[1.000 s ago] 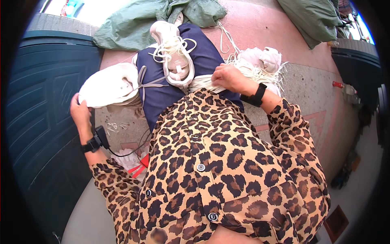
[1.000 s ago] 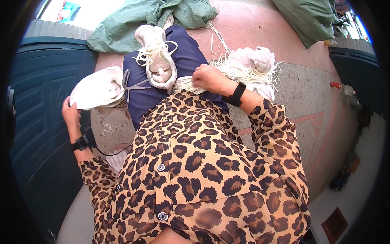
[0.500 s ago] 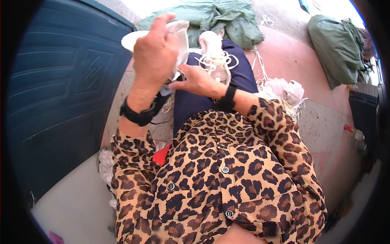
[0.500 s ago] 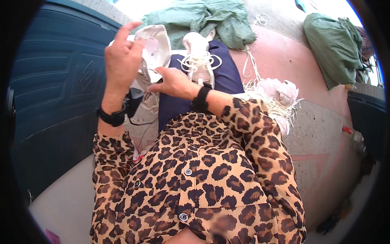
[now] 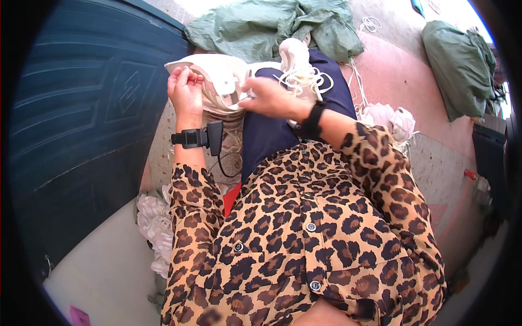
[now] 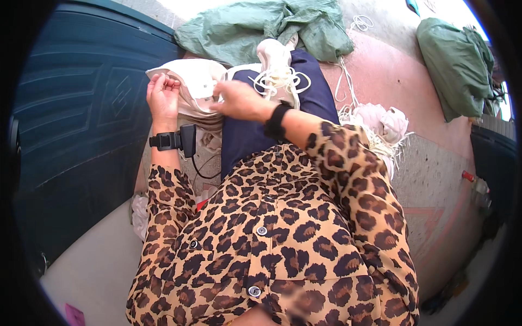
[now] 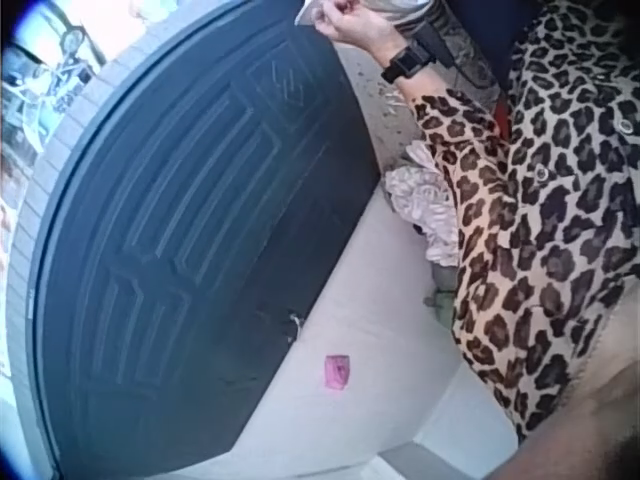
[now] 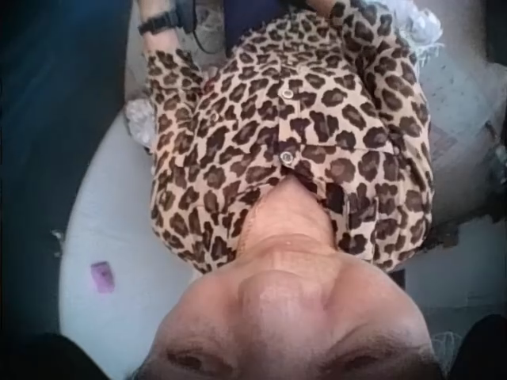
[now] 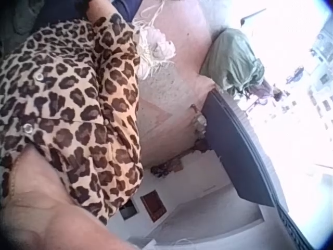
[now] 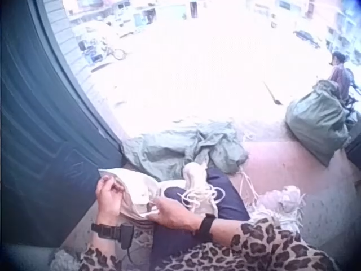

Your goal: Thread laces through a white shoe while sitting on the floor.

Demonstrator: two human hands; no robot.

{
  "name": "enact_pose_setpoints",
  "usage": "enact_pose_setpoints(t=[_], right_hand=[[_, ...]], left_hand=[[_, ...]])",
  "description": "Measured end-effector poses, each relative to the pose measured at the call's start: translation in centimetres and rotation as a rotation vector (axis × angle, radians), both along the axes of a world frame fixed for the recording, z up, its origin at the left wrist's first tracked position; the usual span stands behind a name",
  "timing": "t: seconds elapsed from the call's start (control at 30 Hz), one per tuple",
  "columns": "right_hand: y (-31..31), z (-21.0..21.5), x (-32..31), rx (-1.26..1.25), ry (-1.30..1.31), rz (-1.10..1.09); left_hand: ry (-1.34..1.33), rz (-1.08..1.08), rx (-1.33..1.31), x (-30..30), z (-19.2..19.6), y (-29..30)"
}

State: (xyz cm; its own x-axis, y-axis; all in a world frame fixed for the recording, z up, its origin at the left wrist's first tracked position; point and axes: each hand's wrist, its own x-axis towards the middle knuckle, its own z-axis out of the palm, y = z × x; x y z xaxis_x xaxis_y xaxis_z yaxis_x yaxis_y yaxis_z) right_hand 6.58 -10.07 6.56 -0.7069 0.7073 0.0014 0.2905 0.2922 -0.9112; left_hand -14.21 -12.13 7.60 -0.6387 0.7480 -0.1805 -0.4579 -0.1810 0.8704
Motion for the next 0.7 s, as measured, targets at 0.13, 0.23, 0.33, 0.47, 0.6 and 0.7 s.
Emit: enact_pose_setpoints(t=[0.13,0.23,0.33,0.47,0.6,0.7], right_hand=[[-3.0,-2.8,-5.1,0.059,-0.182,0.023],[-4.0,-2.3,-6.9,0.195,-0.146,-0.074],[-4.1,-2.3,-5.7,0.026,0.059,-0.315],[-4.8,-2.1,-2.9,-0.036,0.132,-0.441],[-4.6,-1.5,-2.3,-0.036,0.08,-0.36],[-4.9,-0.6,-2.5,-0.002,0.147,-0.288]], left_hand=[[0.0,-0.453,0.082,0.4,2.6,-0.9],[-0.32,-0.633,0.267,-2.6,1.5,-3.6],[-0.107,-0.052,-0.37,-3.7,-2.2,-6.6],[0.193,-0.613,-0.453,2.9,-4.4,-6.9],[0.916,-0.716,-0.609,-0.6,-8.3,-6.9],[1.651,-0.689,-0.75,-4.8,-9.7,-7.6]])
